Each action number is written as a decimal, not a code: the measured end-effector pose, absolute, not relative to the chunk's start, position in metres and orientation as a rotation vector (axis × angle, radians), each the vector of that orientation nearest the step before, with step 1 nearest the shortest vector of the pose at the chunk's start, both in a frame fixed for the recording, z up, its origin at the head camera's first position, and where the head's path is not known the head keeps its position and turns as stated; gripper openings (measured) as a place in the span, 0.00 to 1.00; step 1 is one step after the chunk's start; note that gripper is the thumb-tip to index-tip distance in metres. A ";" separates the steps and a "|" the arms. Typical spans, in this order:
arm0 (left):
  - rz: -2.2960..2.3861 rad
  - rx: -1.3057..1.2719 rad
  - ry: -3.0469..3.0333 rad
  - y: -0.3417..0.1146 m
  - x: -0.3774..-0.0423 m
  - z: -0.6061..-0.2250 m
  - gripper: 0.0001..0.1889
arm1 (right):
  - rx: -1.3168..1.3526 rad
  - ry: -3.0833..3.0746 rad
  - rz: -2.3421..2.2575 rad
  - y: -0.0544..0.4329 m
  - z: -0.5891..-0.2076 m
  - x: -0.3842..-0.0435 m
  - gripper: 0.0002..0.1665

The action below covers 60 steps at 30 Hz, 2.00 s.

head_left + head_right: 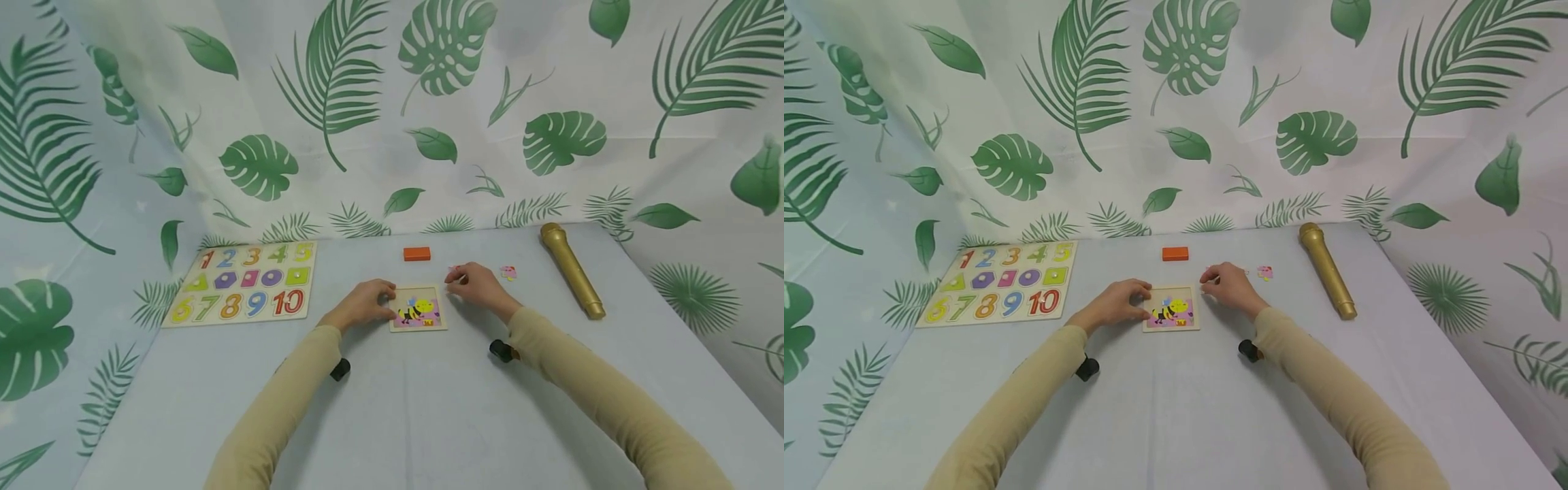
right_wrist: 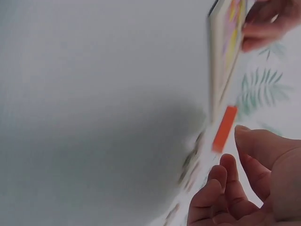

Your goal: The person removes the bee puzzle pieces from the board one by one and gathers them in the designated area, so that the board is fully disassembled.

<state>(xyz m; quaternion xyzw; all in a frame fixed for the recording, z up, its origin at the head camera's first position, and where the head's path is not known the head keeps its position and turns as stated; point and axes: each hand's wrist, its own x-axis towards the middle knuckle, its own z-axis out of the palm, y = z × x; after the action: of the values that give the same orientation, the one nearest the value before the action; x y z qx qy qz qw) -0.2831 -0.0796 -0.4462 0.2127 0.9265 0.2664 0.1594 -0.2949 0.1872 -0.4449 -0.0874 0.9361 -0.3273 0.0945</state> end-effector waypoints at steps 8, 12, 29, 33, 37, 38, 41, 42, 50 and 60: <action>0.767 0.630 2.652 -0.078 -0.285 -0.446 0.22 | -0.365 2.708 -0.980 0.155 -0.443 -0.282 0.13; 0.784 0.644 2.648 -0.077 -0.285 -0.449 0.23 | -0.389 2.651 -0.975 0.142 -0.449 -0.277 0.14; 0.782 0.657 2.632 -0.078 -0.287 -0.450 0.24 | -0.446 2.692 -0.807 0.121 -0.450 -0.274 0.17; 0.786 0.634 2.631 -0.077 -0.287 -0.451 0.24 | -0.446 2.685 -0.801 0.121 -0.448 -0.274 0.17; 0.792 0.620 2.627 -0.077 -0.287 -0.451 0.24 | -0.471 2.681 -0.783 0.121 -0.446 -0.275 0.17; 0.789 0.620 2.628 -0.076 -0.287 -0.450 0.24 | -0.479 2.681 -0.781 0.121 -0.445 -0.275 0.17; 0.779 0.626 2.632 -0.076 -0.287 -0.450 0.24 | -0.487 2.675 -0.775 0.122 -0.444 -0.276 0.16; 0.776 0.629 2.633 -0.076 -0.287 -0.450 0.24 | -0.485 2.673 -0.775 0.121 -0.444 -0.276 0.16; 0.783 0.616 2.635 -0.076 -0.286 -0.450 0.24 | -0.493 2.644 -0.782 0.121 -0.442 -0.278 0.17; 0.765 0.641 2.642 -0.075 -0.287 -0.449 0.24 | -0.517 2.638 -0.748 0.119 -0.435 -0.276 0.14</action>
<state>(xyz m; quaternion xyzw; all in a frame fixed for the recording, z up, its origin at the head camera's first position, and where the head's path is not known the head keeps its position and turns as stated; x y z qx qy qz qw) -0.2866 -0.0751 -0.4491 0.2242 0.9238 0.2673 0.1579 -0.2761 0.1192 -0.4351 -0.1824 0.9309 -0.2639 0.1749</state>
